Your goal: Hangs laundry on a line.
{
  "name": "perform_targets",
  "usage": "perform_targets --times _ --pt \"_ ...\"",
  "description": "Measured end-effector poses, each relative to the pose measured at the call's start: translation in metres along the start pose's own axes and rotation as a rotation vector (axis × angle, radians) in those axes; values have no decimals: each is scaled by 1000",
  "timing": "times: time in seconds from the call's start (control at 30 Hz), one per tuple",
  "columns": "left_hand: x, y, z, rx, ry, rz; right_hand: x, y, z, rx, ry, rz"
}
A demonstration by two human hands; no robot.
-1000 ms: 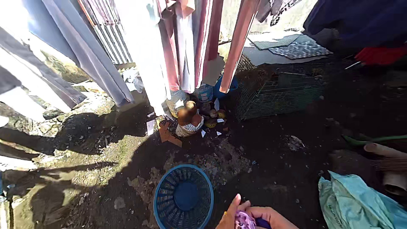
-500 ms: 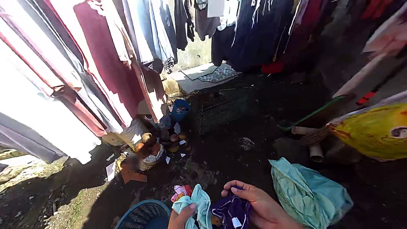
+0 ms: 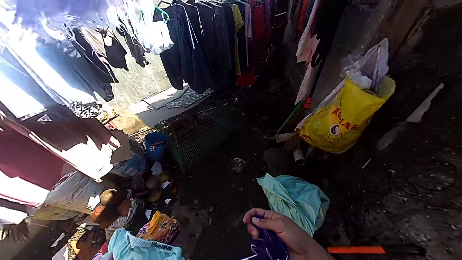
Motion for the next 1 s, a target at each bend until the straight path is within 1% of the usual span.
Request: perform_targets --times 0.07,0.1,0.13,0.17,0.23,0.3,0.33,0.4,0.43,0.5,0.53,0.63,0.7,0.73,0.77,0.8,0.87,0.9,0.93,1.0 --pt "4 -2 -16 13 -16 65 -34 3 0 -110 77 -98" --pt "10 -1 -25 28 -46 41 -53 3 -1 -129 129 -119" --pt "17 2 -34 29 -81 17 -70 3 -2 -107 188 -118" --pt "25 0 -43 36 -108 -41 -87 4 -5 -38 246 -107" --pt "33 -10 -58 -1 -103 -204 -115 2 -14 168 347 -82" --pt "27 -30 -68 -48 -73 -297 -139 -5 -24 312 408 -39" --pt "20 -38 -74 -57 -54 -305 -151 -9 -30 336 436 -12" --pt "1 -45 -93 -129 -24 -330 -176 -18 -41 314 489 66" --pt "-8 -50 -106 -231 -27 -323 -187 -25 -48 288 514 115" --pt "-24 -76 -129 -561 -29 -341 -204 -41 -63 235 555 185" --pt "-29 -94 -134 -674 -15 -386 -209 -51 -71 212 565 203" --pt "-41 -158 -127 -928 46 -502 -210 -77 -103 128 556 218" --pt "-48 -199 -116 -1106 34 -589 -202 -90 -128 108 556 211" --pt "-52 -216 -112 -1152 23 -620 -196 -94 -141 113 555 202" --pt "-57 -229 -108 -1144 23 -655 -188 -95 -153 122 547 207" --pt "-62 -237 -107 -1093 41 -698 -181 -95 -165 128 524 235" --pt "-72 -243 -112 -917 92 -810 -172 -90 -185 124 449 304" --pt "-77 -243 -116 -878 115 -831 -171 -84 -193 112 402 329" --pt "-83 -240 -121 -870 136 -801 -173 -76 -199 93 358 341" --pt "-95 -230 -135 -899 183 -619 -182 -59 -211 -9 289 374"
Point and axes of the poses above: each hand's wrist, its own z-axis away from the middle knuckle, its own y-axis out of the back of the hand, x = y × z, the point moved 5 cm from there along -z, towards the middle knuckle, and after that the axes turned 15 degrees about -z, right-handed, at the moved point
